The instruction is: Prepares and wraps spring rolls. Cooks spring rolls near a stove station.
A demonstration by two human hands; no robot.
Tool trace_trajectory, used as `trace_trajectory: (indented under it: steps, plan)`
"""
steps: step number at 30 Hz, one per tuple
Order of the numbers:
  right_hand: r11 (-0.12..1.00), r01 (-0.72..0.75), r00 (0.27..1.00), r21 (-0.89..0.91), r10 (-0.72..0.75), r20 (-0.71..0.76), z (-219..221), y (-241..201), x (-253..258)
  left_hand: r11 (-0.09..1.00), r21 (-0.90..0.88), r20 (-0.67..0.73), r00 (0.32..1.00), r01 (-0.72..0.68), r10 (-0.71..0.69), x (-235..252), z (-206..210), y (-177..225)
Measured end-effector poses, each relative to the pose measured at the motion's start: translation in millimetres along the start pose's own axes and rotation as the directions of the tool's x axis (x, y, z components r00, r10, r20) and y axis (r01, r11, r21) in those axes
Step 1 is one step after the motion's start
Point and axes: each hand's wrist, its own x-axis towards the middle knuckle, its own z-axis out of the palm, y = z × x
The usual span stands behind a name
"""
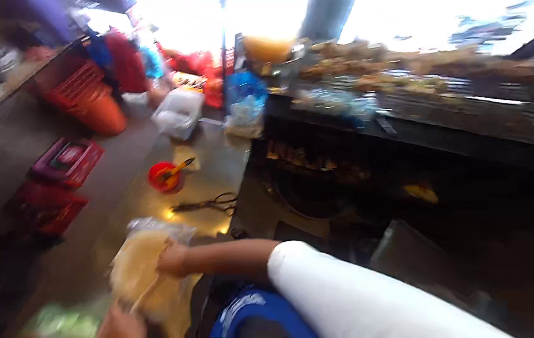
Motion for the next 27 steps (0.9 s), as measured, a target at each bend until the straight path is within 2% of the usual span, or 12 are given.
trace_trajectory:
  steps: [2, 4, 7, 11, 14, 16, 19, 21, 23, 24, 25, 27]
  plan:
    - [1.0, 0.005, 1.0, 0.014, -0.005, 0.006, -0.3, -0.7, 2.3, 0.986, 0.083, -0.171, 0.973, -0.145, 0.158, -8.4, 6.7, 24.0]
    - [1.0, 0.004, 1.0, 0.019, -0.004, -0.013, 2.8, 3.4, 6.7, 0.961, 0.098, -0.172, 0.947, -0.257, 0.271, -15.7, 23.0, 40.1]
    - [1.0, -0.001, 1.0, -0.02, 0.001, -0.009, 5.5, 3.2, 16.4, 0.969, 0.013, -0.039, 0.969, -0.245, 0.246, -26.2, 51.1, 38.8]
    - [0.991, -0.077, 0.995, -0.107, 0.083, 0.047, -6.8, -4.0, 11.8, 0.972, 0.015, -0.036, 0.972, -0.233, 0.234, -33.6, 64.6, 33.7]
    - [0.983, -0.127, 0.987, -0.13, 0.112, -0.116, -19.3, -18.1, 14.2, 0.979, 0.007, 0.038, 0.979, -0.202, 0.201, -35.9, 60.4, 25.6]
    - [0.986, -0.151, 0.915, -0.065, 0.115, -0.388, -38.8, -18.6, 13.5, 0.967, -0.028, -0.075, 0.965, -0.255, 0.252, -35.6, 69.2, 23.6]
    - [0.928, -0.21, 0.661, 0.308, 0.367, -0.655, -84.9, 7.0, 8.6, 0.961, -0.016, -0.136, 0.952, -0.277, 0.272, -38.1, 76.6, 23.8]
    - [0.693, -0.017, 0.439, 0.721, 0.653, -0.617, -105.2, 29.7, 5.2, 0.97, 0.001, -0.059, 0.968, -0.244, 0.244, -40.5, 73.1, 24.1]
    - [0.233, 0.273, 0.313, 0.933, 0.896, -0.315, -120.2, 49.5, 2.4, 0.974, 0.005, -0.015, 0.974, -0.227, 0.227, -42.8, 70.4, 24.0]
    - [0.048, 0.381, 0.311, 0.923, 0.934, -0.177, -125.2, 65.4, 1.3, 0.973, 0.008, -0.014, 0.973, -0.229, 0.229, -42.9, 69.6, 24.0]
    - [-0.064, 0.474, 0.318, 0.878, 0.942, -0.103, -127.5, 84.1, -0.2, 0.973, 0.009, -0.008, 0.973, -0.229, 0.229, -42.9, 68.6, 24.2]
    - [-0.188, 0.599, 0.376, 0.779, 0.924, -0.066, -127.4, 116.5, -5.3, 0.976, 0.011, 0.059, 0.974, -0.219, 0.218, -44.2, 64.2, 23.6]
